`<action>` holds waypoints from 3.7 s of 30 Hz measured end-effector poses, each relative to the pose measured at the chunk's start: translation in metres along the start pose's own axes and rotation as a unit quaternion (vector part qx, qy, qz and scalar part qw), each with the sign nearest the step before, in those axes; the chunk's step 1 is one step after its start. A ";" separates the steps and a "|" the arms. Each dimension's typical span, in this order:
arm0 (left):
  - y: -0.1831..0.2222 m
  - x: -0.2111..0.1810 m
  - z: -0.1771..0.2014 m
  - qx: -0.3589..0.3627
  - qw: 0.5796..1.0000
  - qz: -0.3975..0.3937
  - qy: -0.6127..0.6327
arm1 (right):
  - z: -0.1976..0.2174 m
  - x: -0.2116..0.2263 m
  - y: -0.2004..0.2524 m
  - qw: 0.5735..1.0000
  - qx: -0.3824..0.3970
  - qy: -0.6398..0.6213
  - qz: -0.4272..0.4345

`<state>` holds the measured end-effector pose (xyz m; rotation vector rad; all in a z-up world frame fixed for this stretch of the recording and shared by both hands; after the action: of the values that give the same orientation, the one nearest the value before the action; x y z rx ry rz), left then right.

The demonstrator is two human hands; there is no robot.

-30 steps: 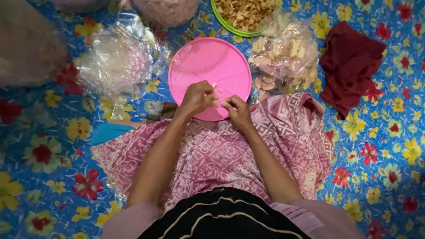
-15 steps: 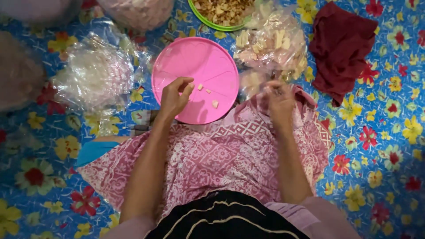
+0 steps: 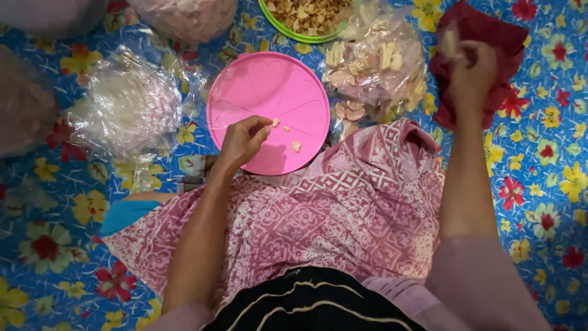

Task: Sorting small food items by hand and pouring more from a container onto a plate

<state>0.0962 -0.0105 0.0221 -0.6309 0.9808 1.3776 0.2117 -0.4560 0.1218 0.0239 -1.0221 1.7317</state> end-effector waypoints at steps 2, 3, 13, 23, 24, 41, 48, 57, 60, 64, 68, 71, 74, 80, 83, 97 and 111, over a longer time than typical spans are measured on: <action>0.001 -0.003 0.003 -0.003 1.000 -0.006 -0.001 | -0.013 -0.003 0.006 1.000 0.028 -0.005 -0.012; 0.002 -0.005 0.006 -0.006 1.000 -0.013 -0.002 | -0.023 -0.004 0.009 0.998 0.055 -0.010 -0.024; 0.005 0.019 0.069 -0.227 0.973 -0.043 -0.015 | -0.052 0.142 0.051 0.983 0.040 -0.165 -0.071; 0.008 0.017 0.051 -0.179 0.978 -0.036 -0.097 | -0.179 0.168 0.183 0.794 0.189 -0.388 -0.428; 0.005 0.025 0.045 -0.163 0.975 -0.012 -0.153 | -0.191 0.157 0.193 0.784 0.207 -0.385 -0.441; -0.027 0.024 0.147 -0.337 0.895 0.126 0.262 | -0.214 0.137 0.203 0.688 0.145 -0.512 -0.494; -0.054 0.021 0.217 -0.351 0.852 0.249 0.299 | -0.215 0.138 0.204 0.672 0.127 -0.523 -0.508; -0.088 0.017 0.233 -0.379 0.848 0.228 0.291 | -0.211 0.146 0.200 0.675 0.140 -0.511 -0.513; -0.085 0.013 0.229 -0.369 0.860 0.233 0.265 | -0.212 0.145 0.201 0.672 0.139 -0.516 -0.512; -0.077 0.019 0.224 -0.384 0.862 0.205 0.259 | -0.216 0.139 0.204 0.681 0.149 -0.510 -0.505; -0.048 0.008 0.197 -0.350 0.852 0.171 0.350 | -0.210 0.149 0.197 0.691 0.160 -0.496 -0.501; -0.019 -0.003 0.181 -0.322 0.866 0.152 0.350 | -0.204 0.155 0.194 0.699 0.161 -0.482 -0.503; -0.006 0.012 0.164 -0.324 0.857 0.129 0.379 | -0.204 0.157 0.195 0.696 0.167 -0.487 -0.501; -0.015 0.075 0.110 -0.289 0.830 0.129 0.460 | -0.213 0.142 0.205 0.723 0.168 -0.491 -0.456; -0.018 0.099 0.076 -0.242 0.801 0.199 0.511 | -0.213 0.141 0.205 0.727 0.169 -0.486 -0.455; -0.012 0.114 0.058 -0.311 0.808 0.157 0.475 | -0.212 0.143 0.204 0.728 0.167 -0.476 -0.463; 0.003 0.096 0.054 -0.334 0.833 0.242 0.368 | -0.195 0.289 0.036 0.943 0.194 -0.265 0.055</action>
<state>0.0961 0.0846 -0.0332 -1.6132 1.3107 2.0146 0.1471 -0.1117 0.1133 0.7311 -1.0522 2.0618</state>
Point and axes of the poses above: each hand's wrist, its own y-axis away from the middle knuckle, its own z-axis out of the back of the hand, x = y × z, the point moved 9 cm from there along -y, towards the middle knuckle, and after that the axes turned 10 degrees about -y, right-handed, at the moved point
